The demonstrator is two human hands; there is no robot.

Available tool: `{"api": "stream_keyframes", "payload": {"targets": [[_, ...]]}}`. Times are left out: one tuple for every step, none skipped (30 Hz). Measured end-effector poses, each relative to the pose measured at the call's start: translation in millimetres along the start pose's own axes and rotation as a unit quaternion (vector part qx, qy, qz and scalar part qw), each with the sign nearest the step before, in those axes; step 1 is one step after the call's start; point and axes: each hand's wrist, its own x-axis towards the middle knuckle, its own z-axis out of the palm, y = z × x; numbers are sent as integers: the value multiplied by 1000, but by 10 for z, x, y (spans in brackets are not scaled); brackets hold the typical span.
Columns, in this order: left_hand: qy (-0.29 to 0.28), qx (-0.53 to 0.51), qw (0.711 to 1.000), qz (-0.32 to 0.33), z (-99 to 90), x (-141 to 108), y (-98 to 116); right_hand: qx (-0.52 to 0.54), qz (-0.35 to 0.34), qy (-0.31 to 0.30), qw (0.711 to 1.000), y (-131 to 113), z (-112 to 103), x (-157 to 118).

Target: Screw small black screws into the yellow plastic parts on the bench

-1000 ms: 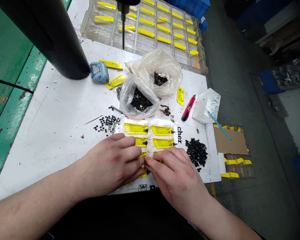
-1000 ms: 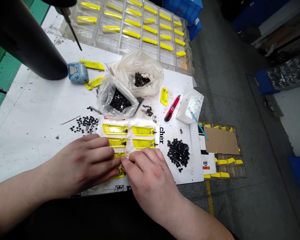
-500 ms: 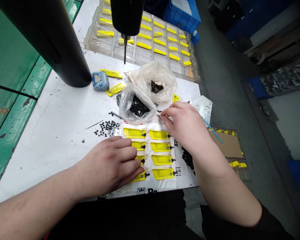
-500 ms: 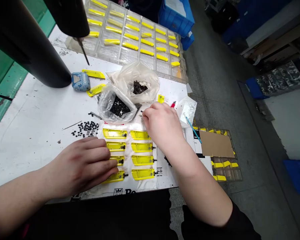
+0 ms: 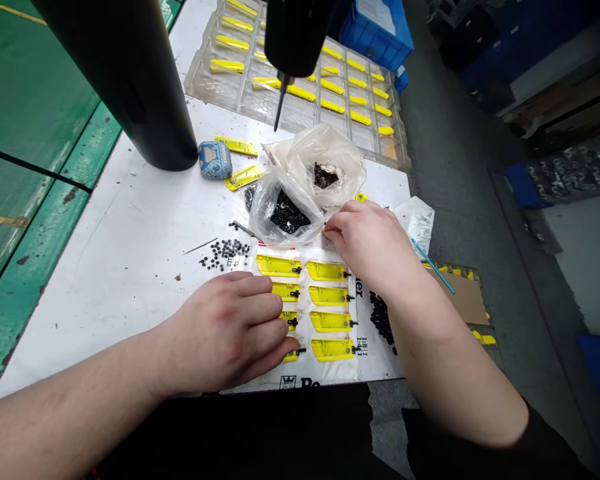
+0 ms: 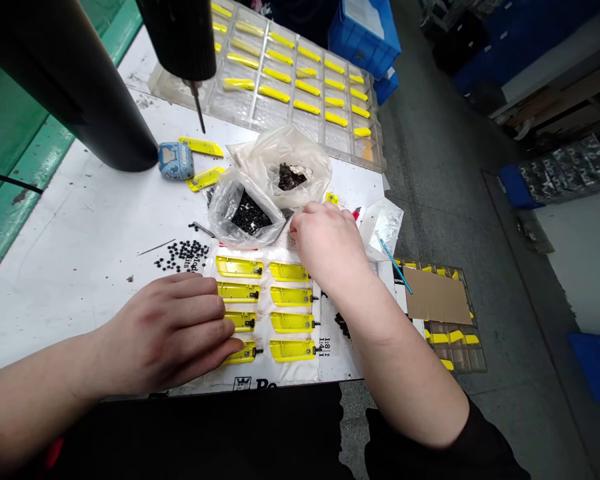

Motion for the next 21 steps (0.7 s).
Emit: {"api": "stream_keyframes", "payload": {"targets": [[3, -2, 1000, 1, -4, 1, -1, 8, -4, 9, 1000, 12, -11, -27], [8, -5, 1000, 1, -8, 1, -3, 24, -8, 23, 999, 18, -29, -73], [15, -7, 1000, 0, -12, 1, -4, 52, -14, 41, 998, 15, -52, -141], [24, -8, 1000, -3, -14, 0, -4, 93, -21, 60, 994, -1, -78, -230], [37, -8, 999, -5, -16, -2, -3, 149, -26, 77, 986, -31, -102, -337], [53, -5, 999, -9, -16, -4, 1, 218, -31, 85, 972, -76, -118, -458], [69, -1, 998, -13, -14, -8, 7, 296, -30, 82, 951, -133, -122, -588], [86, 3, 996, -17, -11, -12, 15, 378, -24, 67, 923, -198, -112, -719], [103, 7, 994, -21, -6, -16, 25, 455, -15, 52, 889, -268, -87, -846], [120, 13, 992, -23, 1, -21, 36, 516, 2, 37, 856, -337, -49, -962], [133, 19, 991, -23, 10, -25, 46, 560, 21, 25, 828, -403, -3, -1064], [144, 24, 989, -19, 20, -28, 55, 593, 41, 17, 804, -462, 48, -1149], [150, 28, 988, -15, 31, -30, 62, 616, 60, 13, 785, -512, 97, -1218], [152, 31, 988, -9, 42, -32, 68, 634, 75, 13, 770, -553, 141, -1272], [148, 31, 989, -3, 52, -32, 72, 646, 86, 14, 758, -587, 178, -1312], [142, 28, 990, 2, 59, -31, 75, 655, 94, 18, 750, -614, 205, -1340], [136, 26, 990, 6, 64, -29, 78, 661, 99, 24, 744, -636, 224, -1360], [133, 22, 991, 10, 65, -27, 81, 665, 101, 27, 740, -655, 235, -1372], [130, 20, 991, 13, 62, -26, 84, 668, 102, 30, 737, -671, 240, -1380], [129, 19, 991, 17, 56, -27, 87, 670, 103, 33, 734, -686, 243, -1384], [126, 19, 992, 18, 47, -28, 89, 674, 104, 35, 731, -697, 244, -1386]]}}
